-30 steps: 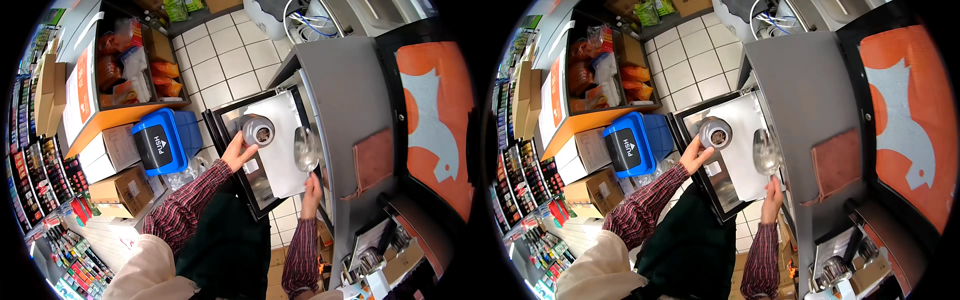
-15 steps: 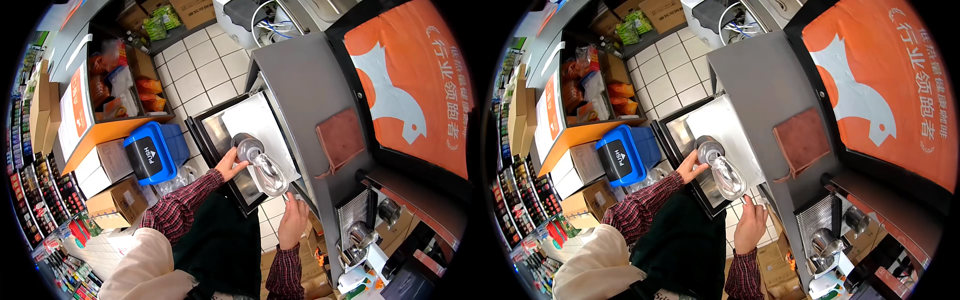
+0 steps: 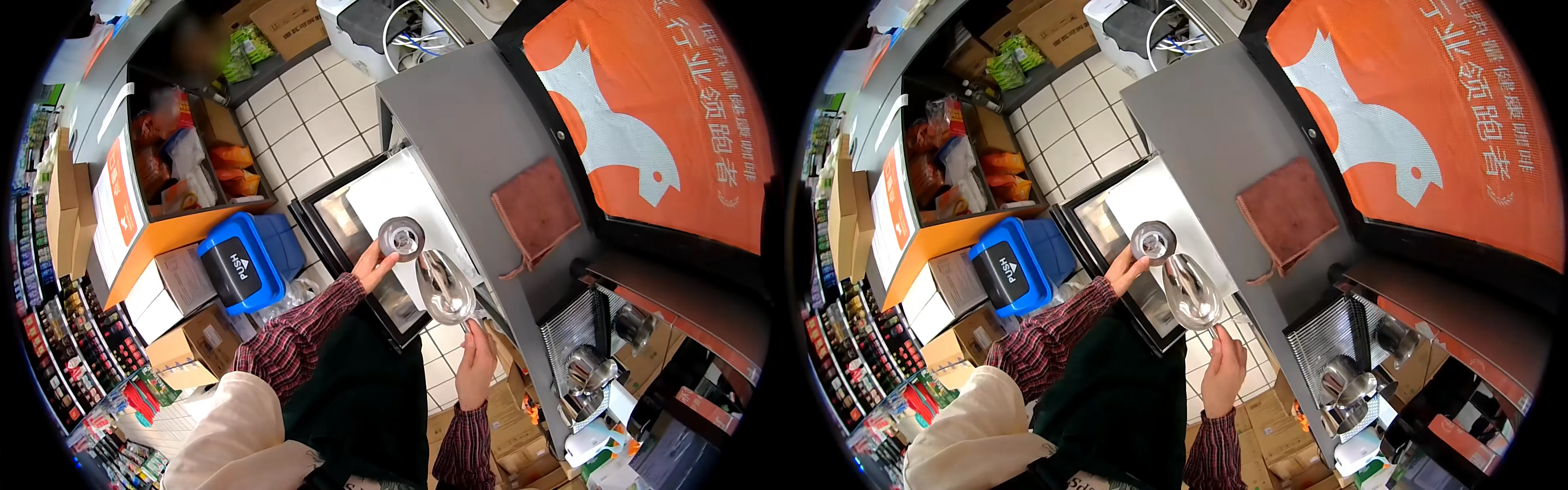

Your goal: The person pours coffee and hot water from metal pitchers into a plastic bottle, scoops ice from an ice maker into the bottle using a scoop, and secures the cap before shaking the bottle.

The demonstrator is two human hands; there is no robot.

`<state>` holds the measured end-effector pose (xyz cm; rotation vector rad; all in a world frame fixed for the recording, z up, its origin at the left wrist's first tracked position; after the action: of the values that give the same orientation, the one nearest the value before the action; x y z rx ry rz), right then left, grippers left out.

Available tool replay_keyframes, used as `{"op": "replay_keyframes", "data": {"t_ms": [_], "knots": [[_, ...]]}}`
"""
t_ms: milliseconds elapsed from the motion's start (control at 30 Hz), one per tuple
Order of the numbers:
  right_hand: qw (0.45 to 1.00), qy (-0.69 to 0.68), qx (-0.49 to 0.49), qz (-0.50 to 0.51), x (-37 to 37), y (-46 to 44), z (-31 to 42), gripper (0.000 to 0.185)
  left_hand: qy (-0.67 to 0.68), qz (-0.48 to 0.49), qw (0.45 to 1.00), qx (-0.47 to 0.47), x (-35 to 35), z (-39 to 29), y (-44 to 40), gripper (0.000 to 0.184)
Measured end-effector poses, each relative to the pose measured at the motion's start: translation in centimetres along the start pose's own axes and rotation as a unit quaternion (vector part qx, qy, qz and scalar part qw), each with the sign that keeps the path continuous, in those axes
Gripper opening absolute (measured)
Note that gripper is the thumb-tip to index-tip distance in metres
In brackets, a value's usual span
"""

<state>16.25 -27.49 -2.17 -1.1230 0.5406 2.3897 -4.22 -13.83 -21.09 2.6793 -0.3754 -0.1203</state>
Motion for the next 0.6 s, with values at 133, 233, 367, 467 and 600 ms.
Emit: {"op": "replay_keyframes", "data": {"t_ms": [133, 233, 367, 467, 600], "knots": [[0.994, -0.056, 0.085, 0.040, 0.5, -0.5, 0.8, 0.025, 0.057, -0.015, 0.997, -0.053, -1.1, -0.8, 2.2, 0.064], [0.988, -0.085, 0.126, 0.028, 1.6, -1.0, 2.2, 0.021, 0.070, -0.054, 0.996, -0.025, -2.8, -1.8, 4.3, 0.065], [0.978, -0.178, 0.110, -0.011, 8.8, -3.2, -1.7, 0.020, 0.071, -0.078, 0.994, -0.036, -5.9, -3.8, 7.4, 0.064], [0.948, -0.273, 0.160, -0.015, 14.5, -8.5, -2.5, 0.024, 0.010, -0.103, 0.994, -0.023, -8.0, -3.8, 9.3, 0.064], [0.968, -0.214, 0.044, -0.121, 22.4, -17.4, -3.1, 0.037, 0.049, -0.161, 0.985, -0.024, -9.4, -5.3, 11.1, 0.061]]}}
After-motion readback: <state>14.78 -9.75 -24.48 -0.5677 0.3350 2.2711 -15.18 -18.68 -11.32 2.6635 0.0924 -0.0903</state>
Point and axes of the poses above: each hand's wrist, its own y-axis away from the middle knuckle, its own x-axis out of the palm, z = x × y, the point moved 2 cm from there along -y, towards the middle knuckle, and after that the axes turned 11 degrees about -z, right-handed, at the moved point
